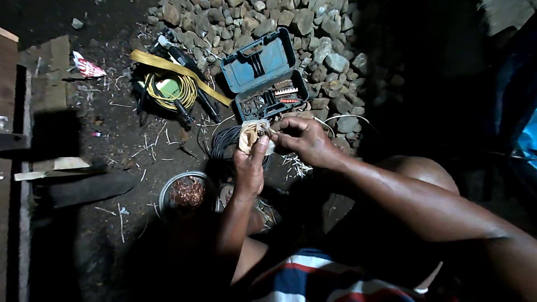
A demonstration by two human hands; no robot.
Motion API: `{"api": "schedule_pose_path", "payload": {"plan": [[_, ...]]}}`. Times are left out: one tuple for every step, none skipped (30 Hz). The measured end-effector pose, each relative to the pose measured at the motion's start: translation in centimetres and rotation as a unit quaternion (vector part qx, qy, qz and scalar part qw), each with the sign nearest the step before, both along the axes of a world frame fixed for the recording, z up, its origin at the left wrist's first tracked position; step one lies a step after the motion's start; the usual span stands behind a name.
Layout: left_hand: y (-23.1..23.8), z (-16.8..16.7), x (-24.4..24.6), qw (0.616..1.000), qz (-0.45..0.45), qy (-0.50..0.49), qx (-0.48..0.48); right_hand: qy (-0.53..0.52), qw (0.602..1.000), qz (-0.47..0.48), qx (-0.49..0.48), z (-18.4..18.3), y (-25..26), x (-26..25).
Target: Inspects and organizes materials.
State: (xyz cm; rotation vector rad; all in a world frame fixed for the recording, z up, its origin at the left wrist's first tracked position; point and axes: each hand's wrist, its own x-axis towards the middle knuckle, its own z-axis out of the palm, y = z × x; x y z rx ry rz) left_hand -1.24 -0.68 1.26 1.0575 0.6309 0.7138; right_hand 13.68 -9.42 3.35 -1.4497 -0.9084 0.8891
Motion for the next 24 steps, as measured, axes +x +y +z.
{"api": "schedule_pose_path", "payload": {"plan": [[0.04,-0.03,-0.02,1.0,0.005,0.006,-0.003,0.006,1.0,-0.008,-0.001,0.02,0.11,0.09],[0.07,-0.06,-0.04,1.0,0.01,0.011,-0.007,0.01,1.0,-0.018,0.004,-0.06,0.31,0.21],[0.09,-0.11,-0.07,1.0,0.014,0.01,-0.012,0.012,1.0,-0.027,0.008,-0.12,0.46,0.33],[0.08,-0.11,-0.11,1.0,0.017,0.009,-0.015,0.017,0.999,-0.034,0.01,-0.12,0.53,0.4],[0.06,-0.11,-0.16,1.0,0.019,0.008,-0.016,0.022,0.999,-0.038,0.011,-0.09,0.55,0.43],[0.05,-0.11,-0.19,1.0,0.022,0.005,-0.017,0.022,0.999,-0.041,0.012,-0.02,0.54,0.44],[0.01,-0.07,-0.2,0.999,0.026,0.002,-0.019,0.024,0.999,-0.042,0.014,0.05,0.51,0.43],[-0.03,-0.03,-0.2,0.999,0.027,0.0,-0.017,0.028,0.999,-0.044,0.016,0.05,0.48,0.42],[-0.09,0.01,-0.21,1.0,0.028,-0.003,-0.014,0.031,0.998,-0.045,0.016,0.04,0.44,0.41],[-0.13,0.02,-0.23,1.0,0.027,-0.008,-0.008,0.032,0.998,-0.045,0.015,0.04,0.4,0.4],[-0.15,-0.01,-0.23,1.0,0.026,-0.01,-0.002,0.033,0.998,-0.046,0.012,0.09,0.39,0.4],[-0.15,-0.03,-0.22,1.0,0.025,-0.01,0.004,0.035,0.998,-0.046,0.012,0.13,0.39,0.41],[-0.16,-0.06,-0.21,1.0,0.025,-0.011,0.007,0.037,0.998,-0.044,0.018,0.14,0.4,0.42],[-0.18,-0.07,-0.2,1.0,0.025,-0.012,0.008,0.037,0.998,-0.04,0.027,0.08,0.42,0.42],[-0.2,-0.07,-0.19,1.0,0.026,-0.013,0.009,0.033,0.998,-0.035,0.039,0.0,0.44,0.43],[-0.21,-0.05,-0.18,1.0,0.025,-0.013,0.01,0.027,0.998,-0.031,0.05,-0.1,0.47,0.44],[-0.21,-0.03,-0.17,1.0,0.024,-0.014,0.011,0.019,0.998,-0.029,0.061,-0.2,0.5,0.44],[-0.2,0.0,-0.17,1.0,0.022,-0.014,0.012,0.012,0.997,-0.028,0.071,-0.26,0.51,0.45],[-0.2,0.0,-0.17,1.0,0.021,-0.015,0.012,0.006,0.997,-0.026,0.079,-0.32,0.5,0.47],[-0.21,0.0,-0.18,1.0,0.02,-0.014,0.012,0.001,0.996,-0.026,0.083,-0.36,0.47,0.47],[-0.19,0.0,-0.19,1.0,0.018,-0.012,0.011,-0.004,0.996,-0.025,0.083,-0.36,0.45,0.48],[-0.18,0.01,-0.19,1.0,0.017,-0.009,0.011,-0.006,0.996,-0.024,0.08,-0.34,0.43,0.49],[-0.16,0.0,-0.19,1.0,0.018,-0.008,0.011,-0.009,0.997,-0.024,0.075,-0.32,0.42,0.5],[-0.16,-0.02,-0.18,1.0,0.016,-0.009,0.012,-0.015,0.997,-0.026,0.069,-0.33,0.41,0.52]]}}
